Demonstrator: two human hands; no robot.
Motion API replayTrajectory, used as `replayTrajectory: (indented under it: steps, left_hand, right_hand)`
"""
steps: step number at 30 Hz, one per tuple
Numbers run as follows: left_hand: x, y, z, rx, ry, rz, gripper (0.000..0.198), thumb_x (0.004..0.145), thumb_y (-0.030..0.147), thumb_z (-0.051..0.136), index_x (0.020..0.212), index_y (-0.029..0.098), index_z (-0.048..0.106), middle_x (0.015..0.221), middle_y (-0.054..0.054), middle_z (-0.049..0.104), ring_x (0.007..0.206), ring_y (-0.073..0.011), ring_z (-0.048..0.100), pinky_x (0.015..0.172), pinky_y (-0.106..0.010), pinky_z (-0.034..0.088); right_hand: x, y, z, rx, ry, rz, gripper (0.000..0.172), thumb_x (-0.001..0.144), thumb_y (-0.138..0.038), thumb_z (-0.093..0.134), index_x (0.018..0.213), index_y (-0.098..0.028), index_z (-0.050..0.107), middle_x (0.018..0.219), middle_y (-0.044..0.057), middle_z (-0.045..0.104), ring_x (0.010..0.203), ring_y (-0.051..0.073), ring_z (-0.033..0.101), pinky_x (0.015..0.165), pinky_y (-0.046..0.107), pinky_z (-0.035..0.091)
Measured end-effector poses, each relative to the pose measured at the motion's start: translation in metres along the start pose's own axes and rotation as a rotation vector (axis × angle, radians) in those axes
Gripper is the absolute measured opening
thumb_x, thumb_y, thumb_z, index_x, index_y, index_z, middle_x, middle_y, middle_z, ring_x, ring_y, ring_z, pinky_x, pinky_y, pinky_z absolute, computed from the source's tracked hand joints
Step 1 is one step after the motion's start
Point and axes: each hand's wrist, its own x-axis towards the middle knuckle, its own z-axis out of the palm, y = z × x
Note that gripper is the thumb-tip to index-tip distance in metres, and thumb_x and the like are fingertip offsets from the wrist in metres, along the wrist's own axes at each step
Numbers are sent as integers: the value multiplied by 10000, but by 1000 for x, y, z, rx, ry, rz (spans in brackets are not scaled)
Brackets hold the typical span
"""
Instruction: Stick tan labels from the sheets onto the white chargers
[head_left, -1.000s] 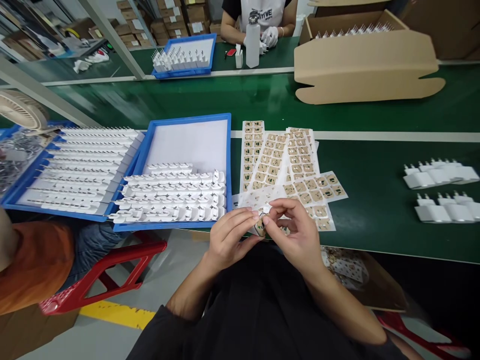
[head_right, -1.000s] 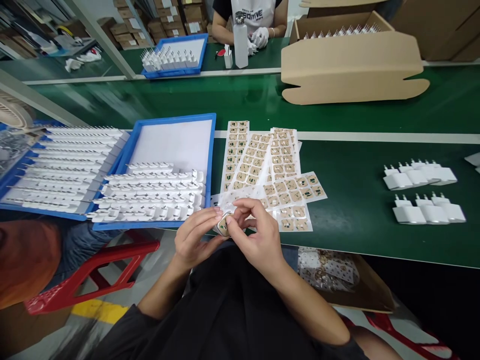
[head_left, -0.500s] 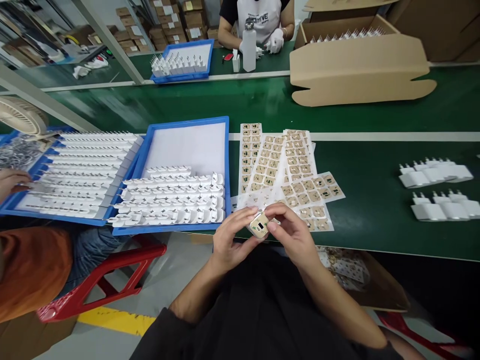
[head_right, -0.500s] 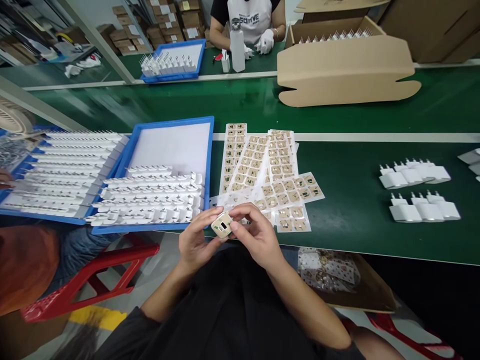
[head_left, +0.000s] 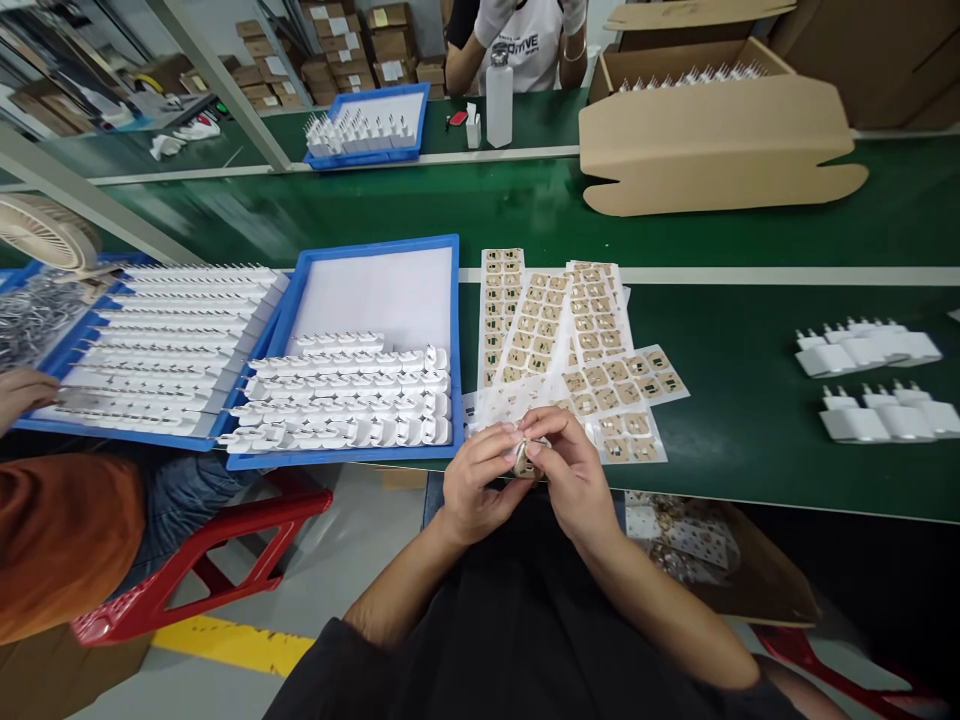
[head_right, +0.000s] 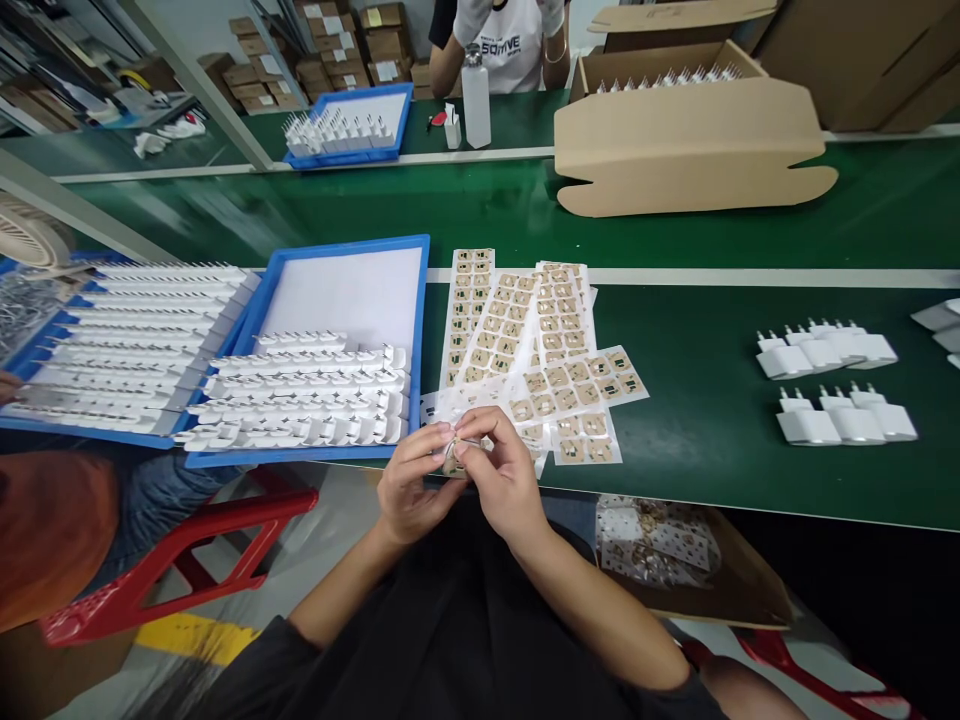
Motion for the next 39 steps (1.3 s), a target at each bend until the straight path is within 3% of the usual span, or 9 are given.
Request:
replayTrajectory:
  steps: [8,13,17,23,27,32,36,39]
  left_hand:
    - [-4,-3,3,55,26,80,356,846,165,730,1145,184,537,1089,-72,711,1112,-203,690,882,-393,641]
    - [-3,-3,3,76,51,90,342,845,181,740,1119,204,537,1067,-52,715,1077,-195,705,845,-388,652]
    - [-7,-3,3,-30,66,-56,394,825,233,770,1140,234,533,1089,-50,700,1067,-202,705,883,-422,637]
    - [-14,-4,7,-241,112,-260,442,798,179,785,1160,220,533,1167,-86,678,1145,-221,668,979,-447,575]
    - [-16,-5,11,-172,92,-177,433,798,134,765,1160,222,543,1166,-91,687,1147,-232,668,962,-456,585]
    - [-9,-5,12,-35,68,-29,399,827,131,725,1165,227,536,1110,-76,709,1109,-210,688,912,-422,619]
    - [-8,-1,14,-21,79,-11,388,863,186,696,1186,243,488,1067,-68,724,1085,-195,701,909,-394,613]
    - [-12,-12,19,-27,87,12,453,835,283,746,1181,237,457,1054,-66,729,1037,-181,720,927,-334,598]
  right_hand:
    - [-3,-1,-1,21,-1,19,56,868,-252,678,895,-265,630,982,29,586,975,205,579,827,325,490]
    - [-2,0,-3,46,4,49,28,862,-235,668,857,-263,666,981,27,615,1004,211,588,907,354,479]
    - [0,2,-8,87,-23,101,79,860,-248,639,876,-273,713,1009,38,643,1041,231,599,956,396,474]
    - [0,1,-12,68,-129,80,232,836,-290,701,1068,-292,691,1117,53,592,1112,233,570,927,368,495]
    - [-1,1,-6,5,-75,36,258,802,-277,741,1035,-288,629,1084,45,559,1053,217,572,873,338,502]
    - [0,5,-1,27,33,33,99,837,-257,709,899,-264,632,1013,29,584,1032,206,581,916,342,479]
    - [-4,8,-2,57,99,92,74,817,-274,746,828,-259,675,1001,23,614,1001,188,608,890,304,503]
    - [1,20,-13,77,112,151,114,796,-321,775,831,-260,686,1057,19,633,1030,182,627,835,248,536]
